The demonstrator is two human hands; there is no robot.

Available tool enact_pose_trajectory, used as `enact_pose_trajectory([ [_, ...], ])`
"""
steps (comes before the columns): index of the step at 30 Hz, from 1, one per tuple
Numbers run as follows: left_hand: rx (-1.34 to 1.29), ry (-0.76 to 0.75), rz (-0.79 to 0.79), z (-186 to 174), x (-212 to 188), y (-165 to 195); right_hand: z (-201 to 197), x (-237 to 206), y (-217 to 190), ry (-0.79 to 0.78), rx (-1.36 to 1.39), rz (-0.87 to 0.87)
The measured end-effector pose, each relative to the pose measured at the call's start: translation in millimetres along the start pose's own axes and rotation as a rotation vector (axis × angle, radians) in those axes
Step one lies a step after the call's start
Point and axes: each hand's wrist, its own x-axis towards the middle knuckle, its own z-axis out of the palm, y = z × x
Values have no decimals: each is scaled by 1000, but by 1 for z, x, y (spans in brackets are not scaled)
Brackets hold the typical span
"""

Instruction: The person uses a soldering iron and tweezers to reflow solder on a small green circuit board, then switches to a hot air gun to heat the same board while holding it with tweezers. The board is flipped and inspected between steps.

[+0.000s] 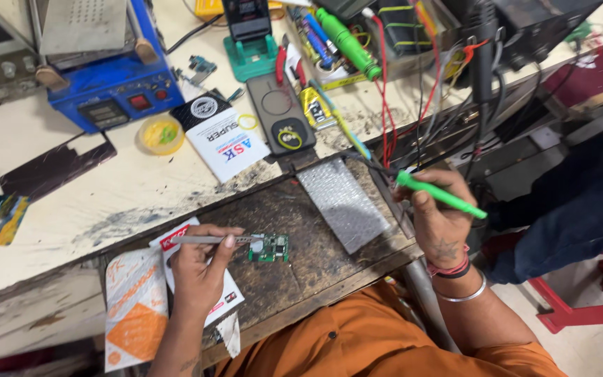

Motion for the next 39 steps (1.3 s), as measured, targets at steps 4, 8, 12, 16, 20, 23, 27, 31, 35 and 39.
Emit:
enact_pose_trajectory([
  [4, 0, 13, -27, 1, 3, 1, -18, 26, -13, 69, 50, -95],
  [8, 86, 4, -25, 4, 5, 4, -43, 54, -23, 123, 36, -227],
  [12, 129, 4, -66, 4, 7, 8, -65, 73, -37, 209, 2, -321],
  [16, 144, -8, -67, 5, 9, 11, -67, 79, -58, 206, 20, -268],
  [20, 266, -23, -93, 7, 11, 15, -43, 93, -88, 59, -53, -230],
  [23, 307, -32, -82, 6, 13, 16, -15, 116, -124, -151, -268, -261],
  [27, 338, -33, -109, 7, 13, 14, 28, 169, -171, -500, -528, -396],
  [31, 342, -31, -107, 6, 17, 11, 63, 200, -209, -611, -1071, -754],
  [35, 324, -26, -91, 5, 19, 14, 78, 186, -204, -653, -1147, -848],
  [39, 321, -30, -69, 5, 18, 16, 44, 161, -200, -634, -1029, -826],
])
